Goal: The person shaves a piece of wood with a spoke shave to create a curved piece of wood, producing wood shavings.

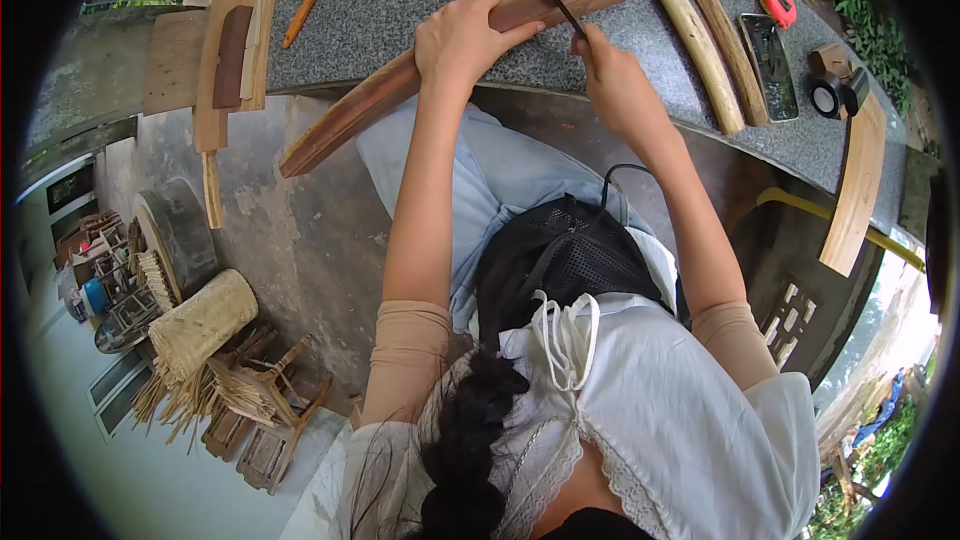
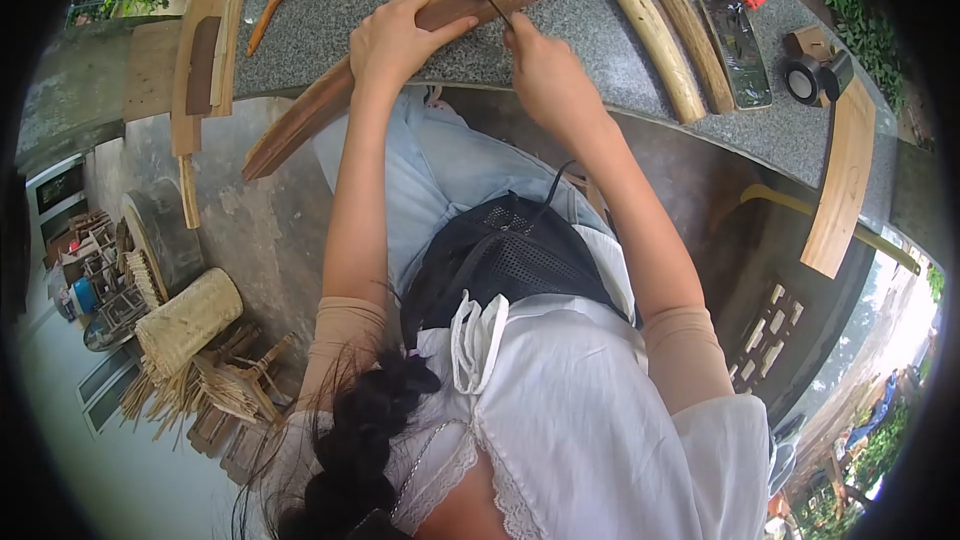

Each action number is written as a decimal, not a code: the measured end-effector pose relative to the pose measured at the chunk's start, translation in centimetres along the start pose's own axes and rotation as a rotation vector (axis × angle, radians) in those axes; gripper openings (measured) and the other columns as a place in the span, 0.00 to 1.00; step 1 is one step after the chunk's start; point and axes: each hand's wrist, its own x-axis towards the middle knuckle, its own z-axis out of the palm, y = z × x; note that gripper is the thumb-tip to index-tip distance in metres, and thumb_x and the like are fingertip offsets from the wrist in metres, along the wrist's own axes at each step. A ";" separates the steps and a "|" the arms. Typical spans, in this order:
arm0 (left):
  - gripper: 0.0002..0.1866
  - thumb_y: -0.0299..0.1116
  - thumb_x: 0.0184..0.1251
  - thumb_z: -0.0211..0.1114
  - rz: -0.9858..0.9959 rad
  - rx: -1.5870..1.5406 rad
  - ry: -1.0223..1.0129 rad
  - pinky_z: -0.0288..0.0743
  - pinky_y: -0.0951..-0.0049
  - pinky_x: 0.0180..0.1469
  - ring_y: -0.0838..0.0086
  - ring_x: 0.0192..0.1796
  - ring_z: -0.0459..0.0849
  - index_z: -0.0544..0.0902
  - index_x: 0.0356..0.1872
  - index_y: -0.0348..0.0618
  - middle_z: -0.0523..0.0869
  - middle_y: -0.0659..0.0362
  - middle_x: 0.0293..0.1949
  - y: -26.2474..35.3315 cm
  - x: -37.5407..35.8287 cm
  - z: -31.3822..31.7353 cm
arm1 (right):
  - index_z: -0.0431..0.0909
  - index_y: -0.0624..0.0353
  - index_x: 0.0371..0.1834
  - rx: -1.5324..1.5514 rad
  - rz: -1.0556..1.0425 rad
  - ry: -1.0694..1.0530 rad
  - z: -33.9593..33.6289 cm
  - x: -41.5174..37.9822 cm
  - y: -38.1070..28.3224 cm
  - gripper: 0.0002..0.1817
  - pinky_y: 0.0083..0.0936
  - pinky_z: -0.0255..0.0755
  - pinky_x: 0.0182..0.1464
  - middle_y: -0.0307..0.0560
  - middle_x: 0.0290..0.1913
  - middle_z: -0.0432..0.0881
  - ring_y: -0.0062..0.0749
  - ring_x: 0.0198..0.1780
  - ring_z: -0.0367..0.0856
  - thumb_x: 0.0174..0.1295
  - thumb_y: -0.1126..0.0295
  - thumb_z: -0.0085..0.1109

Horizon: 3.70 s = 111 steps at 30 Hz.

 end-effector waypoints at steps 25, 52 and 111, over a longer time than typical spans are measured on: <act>0.27 0.68 0.47 0.65 0.055 -0.007 0.023 0.80 0.61 0.36 0.63 0.36 0.87 0.85 0.33 0.54 0.87 0.62 0.31 -0.2 0.0 0.0 | 0.66 0.62 0.48 -0.018 0.032 0.060 0.9 -1.4 0.5 0.11 0.55 0.67 0.40 0.70 0.32 0.79 0.69 0.38 0.76 0.72 0.66 0.42; 0.30 0.68 0.47 0.64 0.047 -0.006 0.010 0.79 0.62 0.40 0.62 0.40 0.87 0.85 0.40 0.56 0.87 0.63 0.36 -0.2 -0.2 0.0 | 0.65 0.61 0.46 -0.043 0.022 0.044 0.8 -2.3 0.7 0.09 0.56 0.65 0.37 0.71 0.29 0.78 0.70 0.36 0.76 0.72 0.67 0.40; 0.29 0.68 0.47 0.65 0.065 -0.030 0.009 0.80 0.62 0.37 0.63 0.37 0.87 0.85 0.37 0.55 0.87 0.63 0.33 -0.2 0.0 0.0 | 0.65 0.62 0.49 0.074 0.141 -0.069 0.4 -3.1 0.8 0.12 0.52 0.69 0.38 0.70 0.35 0.80 0.66 0.37 0.79 0.73 0.64 0.40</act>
